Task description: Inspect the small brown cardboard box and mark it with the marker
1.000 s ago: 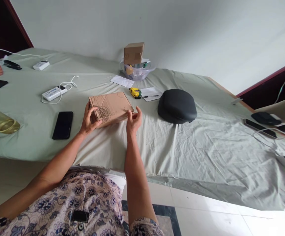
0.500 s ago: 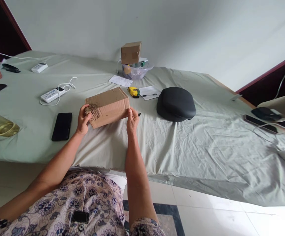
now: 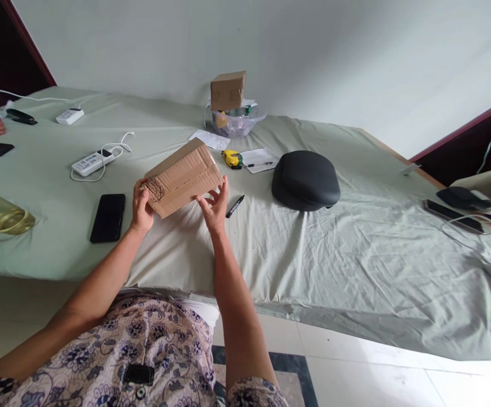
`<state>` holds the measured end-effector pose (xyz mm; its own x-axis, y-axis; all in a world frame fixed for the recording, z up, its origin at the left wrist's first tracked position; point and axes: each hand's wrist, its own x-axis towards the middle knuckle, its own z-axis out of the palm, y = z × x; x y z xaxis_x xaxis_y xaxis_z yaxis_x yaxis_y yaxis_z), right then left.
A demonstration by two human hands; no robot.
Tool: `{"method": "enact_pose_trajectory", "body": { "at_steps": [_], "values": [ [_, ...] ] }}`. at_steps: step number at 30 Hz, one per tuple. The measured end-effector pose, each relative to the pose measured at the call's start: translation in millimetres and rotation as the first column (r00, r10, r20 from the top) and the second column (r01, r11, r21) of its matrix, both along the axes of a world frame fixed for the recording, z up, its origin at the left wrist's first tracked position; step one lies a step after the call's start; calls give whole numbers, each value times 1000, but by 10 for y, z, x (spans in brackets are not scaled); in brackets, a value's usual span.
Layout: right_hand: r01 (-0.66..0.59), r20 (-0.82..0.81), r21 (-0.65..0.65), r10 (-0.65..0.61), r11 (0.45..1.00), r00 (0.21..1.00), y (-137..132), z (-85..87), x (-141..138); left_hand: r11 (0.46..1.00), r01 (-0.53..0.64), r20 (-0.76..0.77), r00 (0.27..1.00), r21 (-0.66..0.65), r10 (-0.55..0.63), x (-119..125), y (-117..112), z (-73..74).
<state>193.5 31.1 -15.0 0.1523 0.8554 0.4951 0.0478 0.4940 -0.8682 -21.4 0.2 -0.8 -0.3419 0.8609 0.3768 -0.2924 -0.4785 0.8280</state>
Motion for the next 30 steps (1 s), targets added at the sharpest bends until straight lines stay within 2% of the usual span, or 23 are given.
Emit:
{"method": "enact_pose_trajectory", "body": {
  "at_steps": [6,12,18,22,26,30],
  "values": [
    [-138,47,-64,141,988,989,-187,-39,-333,999,29,63,998,-45,-26,135,-88,39],
    [-323,112,-182,345,929,932,-290,-125,-572,993,48,179,983,-106,-28,135,-90,85],
    [-275,150,-122,291,954,945,-240,-98,-475,986,61,210,977,-153,-28,88,-67,117],
    [-268,136,-108,281,957,950,-166,-68,-329,978,-16,123,991,-207,42,58,-37,98],
    [-312,153,-170,338,935,929,-157,-55,-288,975,-38,104,993,-221,62,55,-17,57],
    [-255,208,-133,278,958,938,-208,-31,-296,968,-61,76,994,-242,82,40,13,-31]
  ]
}}
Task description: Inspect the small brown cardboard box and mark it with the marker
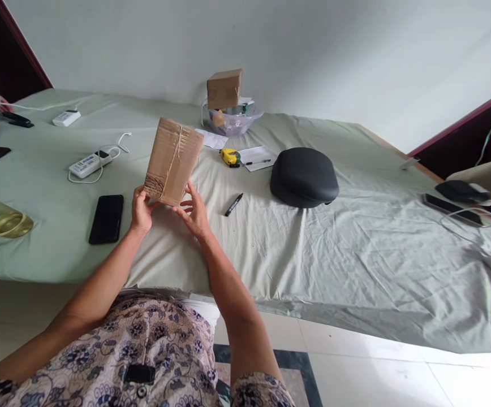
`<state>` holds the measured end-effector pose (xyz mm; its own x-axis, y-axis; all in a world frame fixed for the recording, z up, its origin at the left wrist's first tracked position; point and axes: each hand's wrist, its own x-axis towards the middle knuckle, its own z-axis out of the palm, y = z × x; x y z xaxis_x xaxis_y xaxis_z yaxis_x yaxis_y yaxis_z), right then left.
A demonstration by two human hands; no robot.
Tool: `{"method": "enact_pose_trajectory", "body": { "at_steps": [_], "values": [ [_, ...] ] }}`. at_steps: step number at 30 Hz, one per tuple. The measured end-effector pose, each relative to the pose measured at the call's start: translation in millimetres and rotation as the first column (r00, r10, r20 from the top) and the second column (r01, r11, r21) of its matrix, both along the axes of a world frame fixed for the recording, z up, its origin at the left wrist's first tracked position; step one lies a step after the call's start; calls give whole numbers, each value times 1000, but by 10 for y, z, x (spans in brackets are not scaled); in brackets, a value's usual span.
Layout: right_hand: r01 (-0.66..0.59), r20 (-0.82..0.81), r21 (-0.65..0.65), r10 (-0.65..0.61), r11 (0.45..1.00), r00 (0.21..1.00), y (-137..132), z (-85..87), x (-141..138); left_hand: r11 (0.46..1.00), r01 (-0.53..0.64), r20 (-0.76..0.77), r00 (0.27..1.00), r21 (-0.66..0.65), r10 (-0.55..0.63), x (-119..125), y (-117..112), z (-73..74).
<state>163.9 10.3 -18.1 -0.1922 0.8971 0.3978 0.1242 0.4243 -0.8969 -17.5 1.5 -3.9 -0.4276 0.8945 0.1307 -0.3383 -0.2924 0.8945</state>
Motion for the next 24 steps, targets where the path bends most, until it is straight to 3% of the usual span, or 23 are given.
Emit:
{"method": "enact_pose_trajectory", "body": {
  "at_steps": [3,9,12,15,20,24],
  "values": [
    [100,30,104,-104,990,994,-28,27,20,999,0,-132,991,-39,-5,-19,23,-86],
    [215,37,348,-243,913,969,-53,57,47,999,-27,-354,934,39,39,-20,21,-209],
    [223,79,434,-284,873,956,-78,60,30,999,-44,-365,930,30,52,0,-19,-202],
    [238,143,506,-353,829,925,-119,79,14,998,50,-334,942,46,-31,46,-68,-140],
    [252,280,557,-465,791,840,-199,136,-17,960,280,-197,942,18,-271,163,-99,-70],
    [220,364,577,-489,786,793,-237,141,-72,956,292,-244,930,32,-276,161,-63,-103]
  ]
}}
